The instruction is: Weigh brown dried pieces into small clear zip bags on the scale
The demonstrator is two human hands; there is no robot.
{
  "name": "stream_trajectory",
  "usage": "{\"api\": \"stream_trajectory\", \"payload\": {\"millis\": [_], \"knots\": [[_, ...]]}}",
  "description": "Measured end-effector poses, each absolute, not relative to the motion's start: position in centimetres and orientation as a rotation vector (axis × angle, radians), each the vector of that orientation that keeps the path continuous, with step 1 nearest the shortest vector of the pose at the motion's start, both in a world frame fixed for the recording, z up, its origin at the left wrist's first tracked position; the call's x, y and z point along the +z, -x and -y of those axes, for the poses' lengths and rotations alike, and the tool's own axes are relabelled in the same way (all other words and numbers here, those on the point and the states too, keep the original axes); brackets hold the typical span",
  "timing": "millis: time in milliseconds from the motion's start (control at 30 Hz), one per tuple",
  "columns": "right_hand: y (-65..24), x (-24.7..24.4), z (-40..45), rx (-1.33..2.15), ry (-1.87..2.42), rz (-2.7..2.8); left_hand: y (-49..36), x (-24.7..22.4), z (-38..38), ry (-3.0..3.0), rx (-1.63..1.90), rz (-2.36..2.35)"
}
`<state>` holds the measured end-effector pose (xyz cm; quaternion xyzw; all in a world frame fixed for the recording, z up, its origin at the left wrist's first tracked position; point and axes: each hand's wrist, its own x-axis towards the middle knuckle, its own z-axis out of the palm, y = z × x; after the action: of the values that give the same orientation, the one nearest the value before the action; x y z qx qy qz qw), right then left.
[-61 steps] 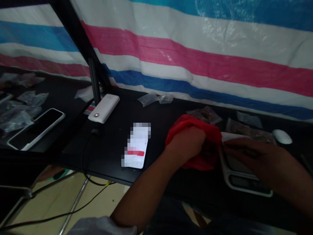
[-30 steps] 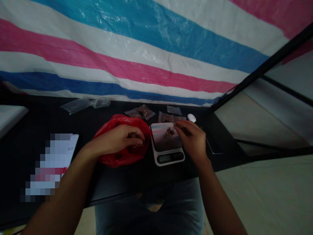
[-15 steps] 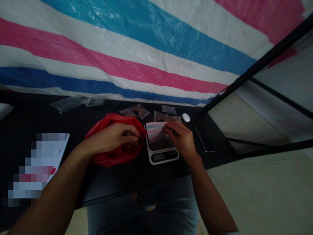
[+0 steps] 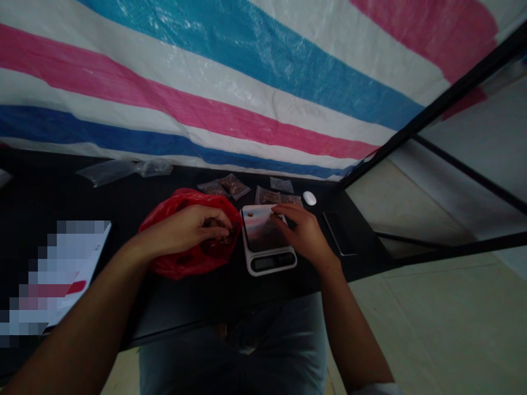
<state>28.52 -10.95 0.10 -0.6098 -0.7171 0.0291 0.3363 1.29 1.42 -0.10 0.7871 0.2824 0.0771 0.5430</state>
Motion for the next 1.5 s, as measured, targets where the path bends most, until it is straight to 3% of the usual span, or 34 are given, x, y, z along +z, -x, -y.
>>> {"api": "stream_trajectory", "payload": {"millis": [700, 1067, 1500], "knots": [[-29.5, 1.1, 11.9, 0.177, 1.543, 1.809, -2.6, -0.7, -0.7, -1.871, 0.403, -0.536], [-30.8, -0.4, 13.6, 0.204, 1.519, 1.694, -11.1, 0.8, -1.2, -2.247, 0.713, -0.462], [-30.4, -2.4, 12.8, 0.24, 1.481, 1.643, -11.6, -1.1, 0.2, -2.279, 0.868, -0.493]]}}
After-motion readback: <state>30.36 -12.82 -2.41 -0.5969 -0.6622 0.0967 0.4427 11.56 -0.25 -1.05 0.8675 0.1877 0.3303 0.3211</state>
